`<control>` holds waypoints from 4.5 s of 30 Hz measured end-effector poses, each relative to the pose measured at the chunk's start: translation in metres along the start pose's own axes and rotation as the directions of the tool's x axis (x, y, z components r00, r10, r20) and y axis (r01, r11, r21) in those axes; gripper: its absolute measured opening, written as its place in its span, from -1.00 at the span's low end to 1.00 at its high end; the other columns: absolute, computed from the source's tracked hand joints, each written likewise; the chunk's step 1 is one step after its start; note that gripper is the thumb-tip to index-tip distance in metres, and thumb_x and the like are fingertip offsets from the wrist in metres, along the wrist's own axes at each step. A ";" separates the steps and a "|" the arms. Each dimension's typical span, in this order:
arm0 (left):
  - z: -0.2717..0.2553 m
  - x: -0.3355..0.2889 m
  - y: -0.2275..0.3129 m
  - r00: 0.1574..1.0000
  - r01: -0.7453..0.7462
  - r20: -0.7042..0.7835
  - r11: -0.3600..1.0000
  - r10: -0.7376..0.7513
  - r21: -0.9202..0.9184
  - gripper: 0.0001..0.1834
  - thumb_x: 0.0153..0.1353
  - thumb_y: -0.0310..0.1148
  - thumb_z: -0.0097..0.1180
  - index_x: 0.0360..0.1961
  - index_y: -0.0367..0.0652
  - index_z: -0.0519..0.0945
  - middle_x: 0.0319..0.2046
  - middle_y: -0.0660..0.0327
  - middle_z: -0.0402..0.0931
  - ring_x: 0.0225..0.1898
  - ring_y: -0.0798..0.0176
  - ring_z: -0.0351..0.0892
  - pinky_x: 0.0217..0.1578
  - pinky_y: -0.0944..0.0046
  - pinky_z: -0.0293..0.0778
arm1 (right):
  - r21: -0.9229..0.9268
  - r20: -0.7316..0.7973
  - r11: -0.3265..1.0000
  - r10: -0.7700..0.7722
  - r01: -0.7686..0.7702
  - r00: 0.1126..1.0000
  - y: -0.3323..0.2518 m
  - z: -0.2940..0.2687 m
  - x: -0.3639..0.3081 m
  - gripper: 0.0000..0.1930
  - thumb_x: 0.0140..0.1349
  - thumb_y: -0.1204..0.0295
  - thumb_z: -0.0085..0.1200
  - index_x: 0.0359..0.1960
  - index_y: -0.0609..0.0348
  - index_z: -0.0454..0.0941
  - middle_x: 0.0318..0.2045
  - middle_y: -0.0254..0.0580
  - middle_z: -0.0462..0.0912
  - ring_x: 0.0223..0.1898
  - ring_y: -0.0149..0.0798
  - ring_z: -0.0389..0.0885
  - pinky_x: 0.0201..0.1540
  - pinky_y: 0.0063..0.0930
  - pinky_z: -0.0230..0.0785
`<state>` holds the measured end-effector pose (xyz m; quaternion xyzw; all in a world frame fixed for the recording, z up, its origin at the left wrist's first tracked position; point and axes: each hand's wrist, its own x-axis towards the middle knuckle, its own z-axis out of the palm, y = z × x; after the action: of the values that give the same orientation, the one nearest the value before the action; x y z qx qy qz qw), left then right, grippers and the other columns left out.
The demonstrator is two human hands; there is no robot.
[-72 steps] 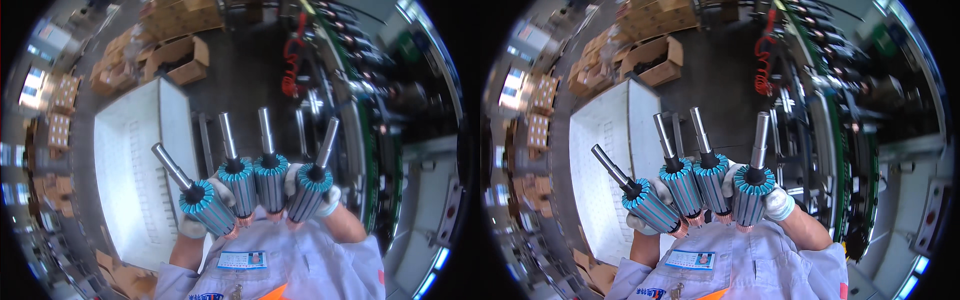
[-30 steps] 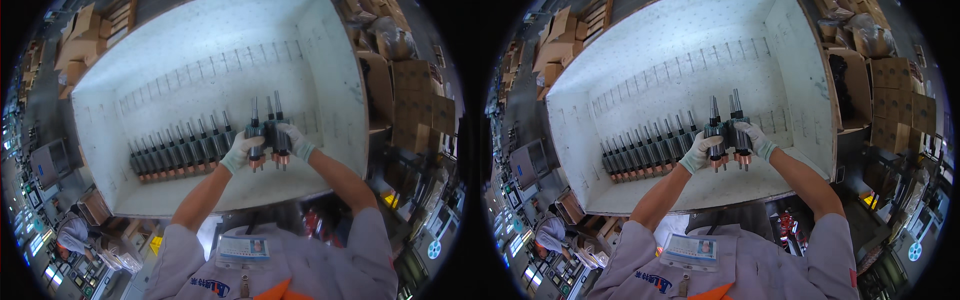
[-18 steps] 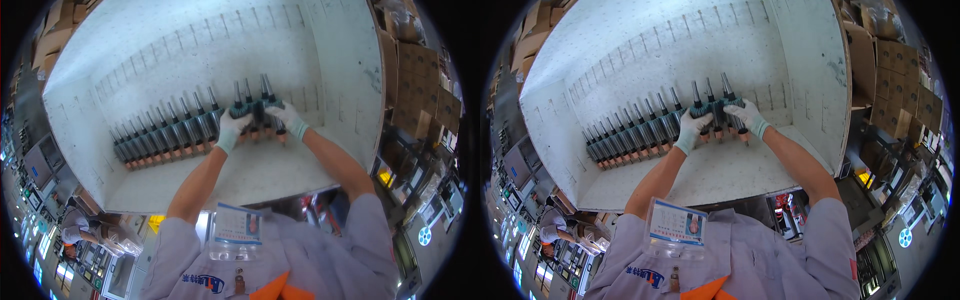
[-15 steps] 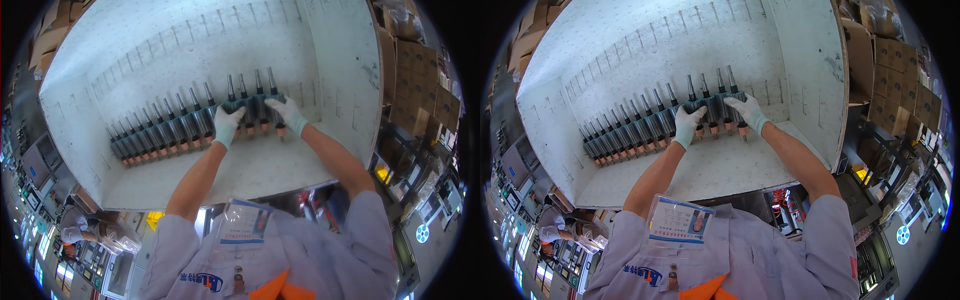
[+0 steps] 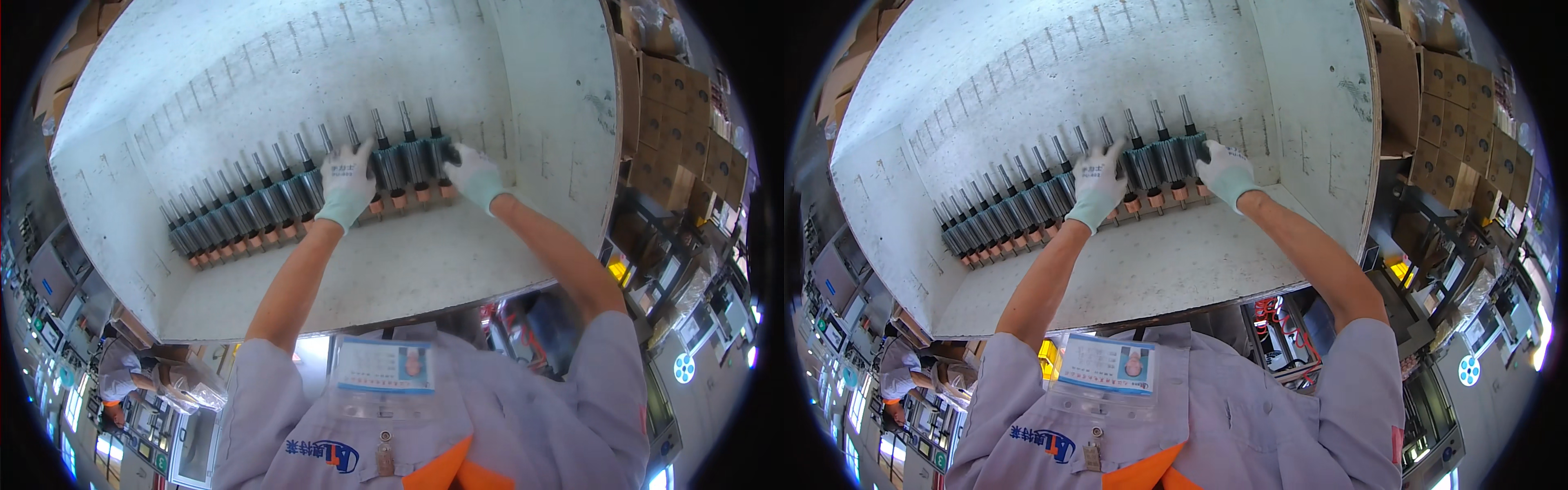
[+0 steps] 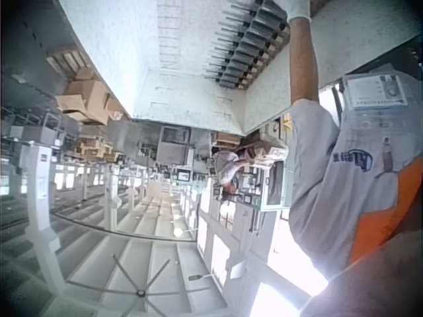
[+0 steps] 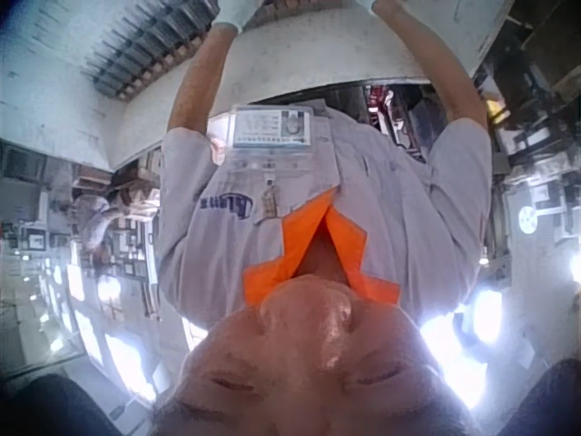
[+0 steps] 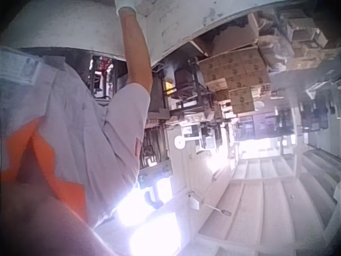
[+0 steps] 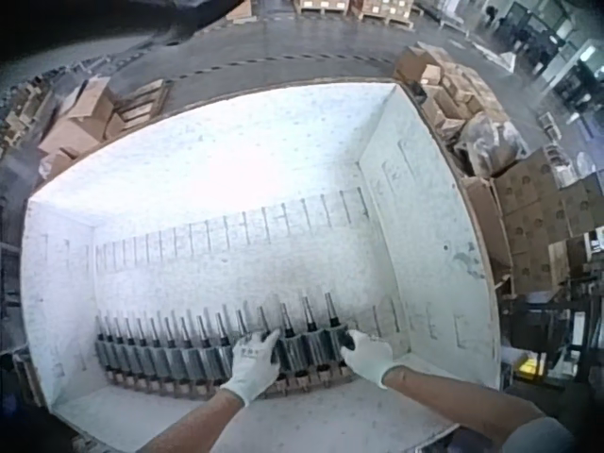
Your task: The person moves a set of electric motor armatures from a conveyor into a large storage bin. Throughout the video, the person repeatedly takes armatures from the bin, inserts them one at a time into a machine press, and then places the processed components into cardboard boxes for packaging.
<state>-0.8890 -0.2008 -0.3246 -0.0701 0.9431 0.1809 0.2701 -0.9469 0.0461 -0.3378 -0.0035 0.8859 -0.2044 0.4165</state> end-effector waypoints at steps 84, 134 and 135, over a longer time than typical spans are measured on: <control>0.584 -0.588 1.561 -0.688 -0.645 0.720 0.378 0.091 -0.664 -0.78 0.34 -0.46 0.20 -0.06 -0.38 0.60 -0.24 0.22 0.65 -0.23 0.45 0.62 -0.17 0.43 0.59 | 0.831 0.449 0.182 0.339 0.526 -0.826 1.236 -0.091 -0.979 -0.46 0.06 0.30 0.38 0.04 0.23 0.46 -0.32 -0.13 0.68 -0.28 -0.23 0.66 -0.16 -0.31 0.54; 0.694 -0.725 1.511 -0.973 0.032 0.172 -0.826 -0.154 -0.563 -0.51 0.31 -0.30 0.06 0.23 -0.24 0.45 0.18 -0.16 0.47 0.11 -0.16 0.56 0.11 -0.02 0.51 | 0.770 -0.040 -0.191 0.937 -0.608 -0.346 1.080 -0.168 -0.831 -0.75 0.19 0.16 0.14 -0.20 -0.01 0.57 -0.30 -0.24 0.56 -0.13 -0.12 0.46 -0.06 -0.09 0.26; 0.670 -0.709 1.526 -0.984 0.029 0.130 -0.828 -0.122 -0.560 -0.50 0.30 -0.32 0.06 0.25 -0.26 0.43 0.21 -0.15 0.44 0.17 -0.14 0.52 0.17 0.01 0.45 | 0.716 0.055 -0.219 0.964 -0.663 -0.259 1.094 -0.170 -0.829 -0.78 0.18 0.27 0.10 -0.21 0.08 0.63 -0.24 -0.13 0.62 -0.12 -0.04 0.53 -0.10 -0.08 0.29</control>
<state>-0.3169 1.4888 -0.0112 -0.9754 0.0348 -0.1948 -0.0966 -0.3516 1.2561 -0.0297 0.8180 0.5610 -0.0345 0.1220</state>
